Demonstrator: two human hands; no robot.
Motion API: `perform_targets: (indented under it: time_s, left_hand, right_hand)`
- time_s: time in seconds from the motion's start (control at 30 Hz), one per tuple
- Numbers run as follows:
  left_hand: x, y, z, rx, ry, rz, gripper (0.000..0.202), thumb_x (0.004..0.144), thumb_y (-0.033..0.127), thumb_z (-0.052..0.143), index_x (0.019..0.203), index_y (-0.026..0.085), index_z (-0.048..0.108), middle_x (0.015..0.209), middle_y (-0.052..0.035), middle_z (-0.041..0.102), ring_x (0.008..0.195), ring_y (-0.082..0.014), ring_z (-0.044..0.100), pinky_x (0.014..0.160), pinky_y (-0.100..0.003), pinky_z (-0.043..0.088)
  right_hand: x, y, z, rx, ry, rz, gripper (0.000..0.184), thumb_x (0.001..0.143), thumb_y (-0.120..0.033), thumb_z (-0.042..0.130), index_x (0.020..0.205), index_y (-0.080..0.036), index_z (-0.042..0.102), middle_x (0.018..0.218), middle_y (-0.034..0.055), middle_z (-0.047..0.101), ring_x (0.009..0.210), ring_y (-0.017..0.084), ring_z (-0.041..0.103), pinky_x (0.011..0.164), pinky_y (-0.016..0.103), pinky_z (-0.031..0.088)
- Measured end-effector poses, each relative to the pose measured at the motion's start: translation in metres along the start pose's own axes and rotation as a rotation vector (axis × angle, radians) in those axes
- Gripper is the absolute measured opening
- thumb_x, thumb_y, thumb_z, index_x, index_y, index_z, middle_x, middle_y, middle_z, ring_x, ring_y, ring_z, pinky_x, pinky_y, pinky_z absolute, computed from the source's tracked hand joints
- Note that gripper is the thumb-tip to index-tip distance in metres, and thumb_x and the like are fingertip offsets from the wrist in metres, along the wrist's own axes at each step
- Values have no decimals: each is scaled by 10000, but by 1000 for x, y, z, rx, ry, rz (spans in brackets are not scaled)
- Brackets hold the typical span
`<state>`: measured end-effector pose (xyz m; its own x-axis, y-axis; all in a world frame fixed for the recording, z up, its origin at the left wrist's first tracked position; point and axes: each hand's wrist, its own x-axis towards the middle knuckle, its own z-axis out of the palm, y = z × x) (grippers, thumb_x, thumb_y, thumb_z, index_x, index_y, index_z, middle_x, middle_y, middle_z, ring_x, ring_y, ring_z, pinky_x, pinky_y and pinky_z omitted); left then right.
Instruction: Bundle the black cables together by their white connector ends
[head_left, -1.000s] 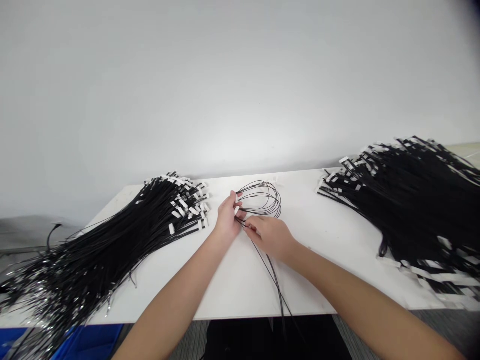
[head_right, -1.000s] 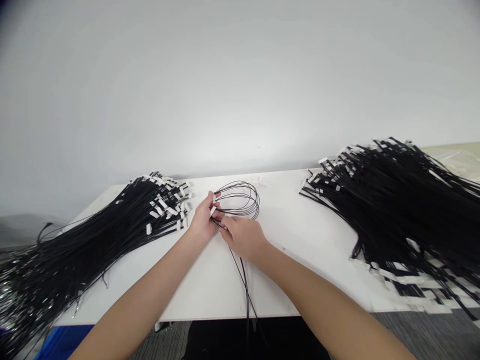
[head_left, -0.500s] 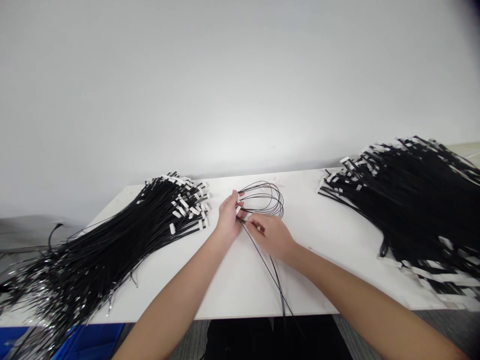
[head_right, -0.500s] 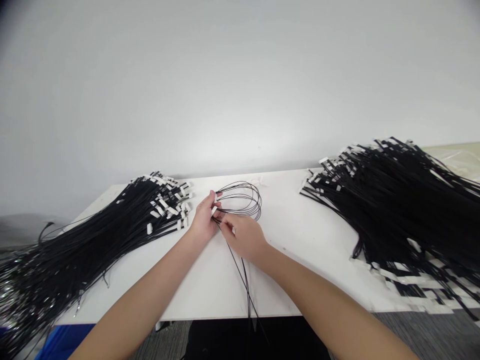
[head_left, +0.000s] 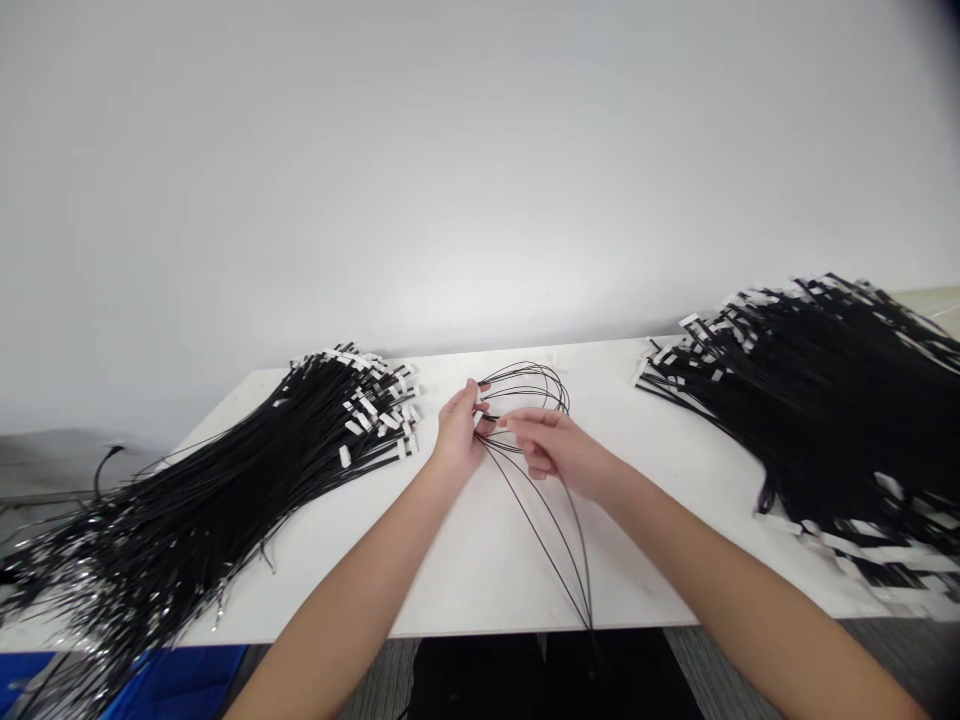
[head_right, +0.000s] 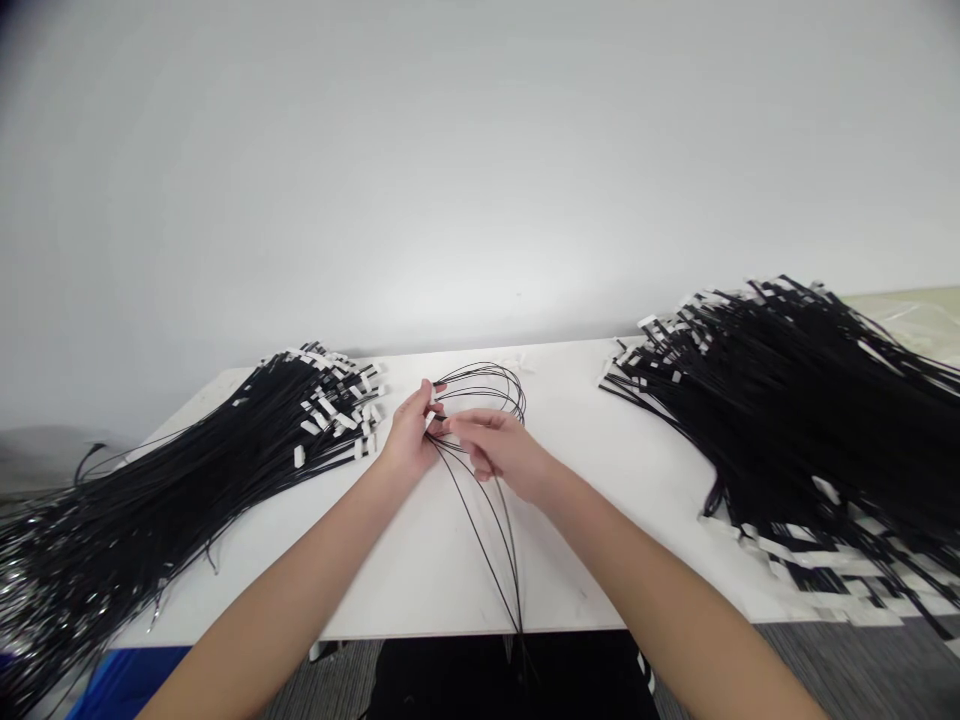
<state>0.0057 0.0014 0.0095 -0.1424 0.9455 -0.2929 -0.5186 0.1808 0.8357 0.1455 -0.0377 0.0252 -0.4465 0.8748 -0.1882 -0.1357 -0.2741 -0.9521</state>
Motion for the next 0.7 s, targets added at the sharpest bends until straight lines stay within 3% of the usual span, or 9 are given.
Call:
perform_targets:
  time_s: [0.1,0.23,0.4,0.47,0.57,0.63,0.7]
  left_hand:
    - [2,-1,-1,-12,-15,-1,444,586,484,686,821,112,625,575,31,425,396,-8,337,376,-163,281]
    - [5,-2,-2,-26,-4,-11,446,589,487,683,820,110,626,567,33,421,394,-7,330,377,-165,296]
    - [4,-2,-2,-27,-12,-5,450,584,484,689,819,105,626,565,29,420,414,-13,343,374,-162,291]
    - [3,-2,-2,-32,-1,8,434,591,478,687,801,104,621,563,27,425,418,-13,340,375,-162,290]
    - [3,-1,-1,-42,4,8,422,588,467,692,798,107,622,561,26,423,427,-19,349,373,-159,287]
    - [3,-1,-2,-39,-2,-10,433,577,466,700,816,111,632,565,27,417,434,-21,359,373,-154,287]
    - [3,-1,-2,-27,-4,-24,450,566,473,704,835,118,641,569,29,416,438,-23,370,383,-151,306]
  right_hand:
    - [-6,-18,-12,259,28,-64,209,733,-381,544,818,-191,565,593,-48,428,442,57,310,429,210,322]
    - [-10,-33,-29,439,203,-261,162,735,-319,492,830,-204,554,647,-28,489,501,86,408,444,227,357]
    - [-2,-36,-49,515,678,-501,261,735,-453,584,836,-213,561,595,-75,398,423,29,341,409,173,339]
    - [1,-36,-57,577,795,-550,322,737,-508,568,852,-207,570,622,-70,414,459,22,400,451,161,390]
    - [2,-39,-64,693,745,-566,332,743,-512,561,878,-208,572,615,-73,416,499,18,440,515,150,436]
    - [1,-39,-63,679,633,-529,313,715,-474,613,881,-211,580,552,-92,358,420,8,343,423,129,372]
    - [-1,-37,-57,517,543,-457,301,680,-426,663,873,-204,601,507,-97,321,382,13,252,342,137,261]
